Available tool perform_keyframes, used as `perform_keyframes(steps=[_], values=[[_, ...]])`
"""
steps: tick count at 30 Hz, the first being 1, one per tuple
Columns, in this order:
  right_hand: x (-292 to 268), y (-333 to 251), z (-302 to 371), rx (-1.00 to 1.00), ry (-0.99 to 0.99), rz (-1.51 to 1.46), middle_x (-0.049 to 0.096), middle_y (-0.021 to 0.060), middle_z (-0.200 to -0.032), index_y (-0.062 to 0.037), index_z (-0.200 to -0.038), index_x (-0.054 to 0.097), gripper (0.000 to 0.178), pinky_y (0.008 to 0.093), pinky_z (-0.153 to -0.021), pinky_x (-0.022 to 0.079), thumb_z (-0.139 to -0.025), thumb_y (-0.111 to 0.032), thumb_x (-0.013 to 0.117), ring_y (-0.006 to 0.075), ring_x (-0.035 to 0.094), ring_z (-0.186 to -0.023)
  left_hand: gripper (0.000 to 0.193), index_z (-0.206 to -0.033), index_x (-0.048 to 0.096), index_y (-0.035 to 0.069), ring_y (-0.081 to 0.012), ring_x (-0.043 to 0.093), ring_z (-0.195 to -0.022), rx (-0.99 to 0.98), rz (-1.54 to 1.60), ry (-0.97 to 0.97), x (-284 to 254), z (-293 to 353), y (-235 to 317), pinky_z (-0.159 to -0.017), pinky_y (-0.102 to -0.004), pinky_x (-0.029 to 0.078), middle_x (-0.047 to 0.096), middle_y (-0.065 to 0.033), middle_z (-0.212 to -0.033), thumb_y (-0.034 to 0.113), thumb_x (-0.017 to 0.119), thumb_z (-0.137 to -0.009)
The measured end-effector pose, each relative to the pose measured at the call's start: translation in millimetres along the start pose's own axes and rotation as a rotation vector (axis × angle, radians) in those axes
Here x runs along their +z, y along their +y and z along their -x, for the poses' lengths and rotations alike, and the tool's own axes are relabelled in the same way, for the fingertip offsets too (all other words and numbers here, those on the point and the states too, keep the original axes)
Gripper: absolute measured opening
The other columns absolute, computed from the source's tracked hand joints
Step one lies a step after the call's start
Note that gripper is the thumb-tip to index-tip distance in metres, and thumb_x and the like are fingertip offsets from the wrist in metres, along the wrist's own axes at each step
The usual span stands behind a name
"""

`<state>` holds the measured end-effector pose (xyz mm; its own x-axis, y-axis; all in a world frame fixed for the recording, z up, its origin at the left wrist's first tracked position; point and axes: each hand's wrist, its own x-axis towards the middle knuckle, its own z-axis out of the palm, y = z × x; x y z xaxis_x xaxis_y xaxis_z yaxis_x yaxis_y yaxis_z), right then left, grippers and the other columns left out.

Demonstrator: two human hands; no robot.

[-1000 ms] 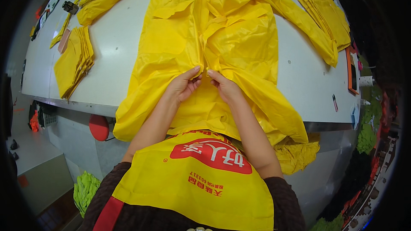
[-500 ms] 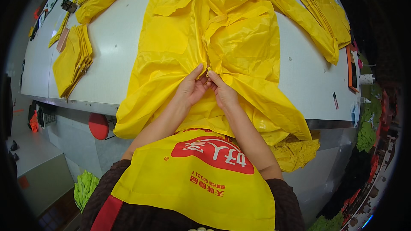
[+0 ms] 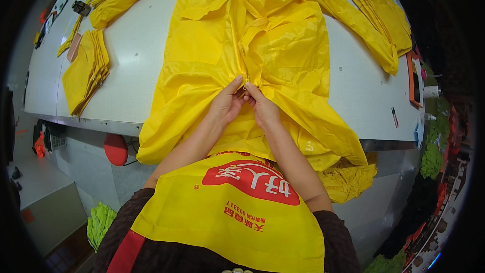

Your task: The person unfolds a yellow raincoat on a white table, smooths the fabric, and folds it into a compact rectangle. The person then places the folded raincoat on a stack of similar yellow items on the table.

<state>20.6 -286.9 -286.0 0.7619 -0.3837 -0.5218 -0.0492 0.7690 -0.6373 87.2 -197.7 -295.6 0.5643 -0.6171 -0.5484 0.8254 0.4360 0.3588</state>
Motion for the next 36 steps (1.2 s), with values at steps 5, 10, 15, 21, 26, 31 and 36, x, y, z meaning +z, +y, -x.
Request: perform_keyframes(steps=[5,10,15,21,26,31,36], values=[[-3.3,-5.9,-5.9,0.056,0.036,-0.010,0.059,0.0019,-0.074,-0.0041,-0.086,0.061,0.006,0.0207,-0.060,0.048,-0.083,-0.009,0.063,0.0106,0.057,-0.067,0.012,-0.085,0.060,0.010,-0.0097,0.049,-0.069,0.001,-0.213,0.038,-10.2,-1.6,2.3,-0.061,-0.0232,0.041,0.056,0.0008,-0.074,0.022,0.064,-0.083],[-7.2,-8.7,-6.8,0.168,-0.027,-0.019,0.057,-0.0003,-0.070,-0.0064,-0.084,0.060,0.010,0.0207,-0.056,0.046,-0.084,-0.016,0.063,0.0095,0.054,-0.060,0.013,-0.082,0.061,0.011,-0.0083,0.044,-0.062,-0.081,-0.270,-0.001,-18.4,-0.5,3.5,-0.059,-0.0218,0.038,0.054,0.0023,-0.070,0.023,0.063,-0.084],[-4.8,-17.9,25.5,0.362,-0.143,0.463,0.059,0.0021,-0.073,-0.0075,-0.085,0.058,0.018,0.0257,-0.056,0.046,-0.083,-0.024,0.064,0.0139,0.055,-0.060,0.015,-0.078,0.061,0.012,-0.0075,0.041,-0.060,-0.076,-0.236,0.123,-29.1,-1.7,-4.6,-0.053,-0.0217,0.035,0.050,0.0034,-0.067,0.025,0.068,-0.080],[17.5,-26.4,25.6,-1.079,-0.192,1.723,0.057,0.0115,-0.076,-0.0023,-0.083,0.053,0.012,0.0357,-0.061,0.049,-0.075,-0.009,0.060,0.0292,0.057,-0.069,0.015,-0.078,0.060,0.010,-0.0079,0.041,-0.057,-0.052,-0.220,0.136,-18.2,4.5,0.4,-0.052,-0.0216,0.036,0.050,0.0026,-0.066,0.022,0.068,-0.079],[7.7,-36.7,4.4,-0.902,-0.397,1.945,0.056,0.0126,-0.076,-0.0022,-0.078,0.053,0.006,0.0370,-0.062,0.049,-0.073,-0.005,0.054,0.0294,0.058,-0.076,0.011,-0.079,0.059,0.010,-0.0081,0.042,-0.058,-0.043,-0.253,0.172,-25.4,6.5,1.7,-0.051,-0.0224,0.037,0.052,0.0020,-0.068,0.017,0.068,-0.079],[19.8,-41.8,-13.9,-1.012,-0.479,1.958,0.057,0.0133,-0.074,-0.0035,-0.073,0.055,0.003,0.0349,-0.064,0.050,-0.071,-0.005,0.053,0.0292,0.058,-0.074,0.011,-0.080,0.058,0.009,-0.0093,0.043,-0.057,-0.050,-0.231,0.160,-27.3,13.1,3.4,-0.050,-0.0226,0.037,0.053,0.0009,-0.069,0.013,0.068,-0.079],[50.7,-90.4,-76.8,-1.263,-0.378,1.796,0.057,0.0110,-0.077,-0.0035,-0.078,0.055,0.006,0.0345,-0.067,0.049,-0.072,-0.004,0.054,0.0290,0.057,-0.076,0.011,-0.083,0.058,0.007,-0.0108,0.046,-0.058,0.025,-0.390,0.281,-25.1,43.3,-1.8,-0.051,-0.0239,0.039,0.054,-0.0010,-0.069,0.013,0.067,-0.079]])
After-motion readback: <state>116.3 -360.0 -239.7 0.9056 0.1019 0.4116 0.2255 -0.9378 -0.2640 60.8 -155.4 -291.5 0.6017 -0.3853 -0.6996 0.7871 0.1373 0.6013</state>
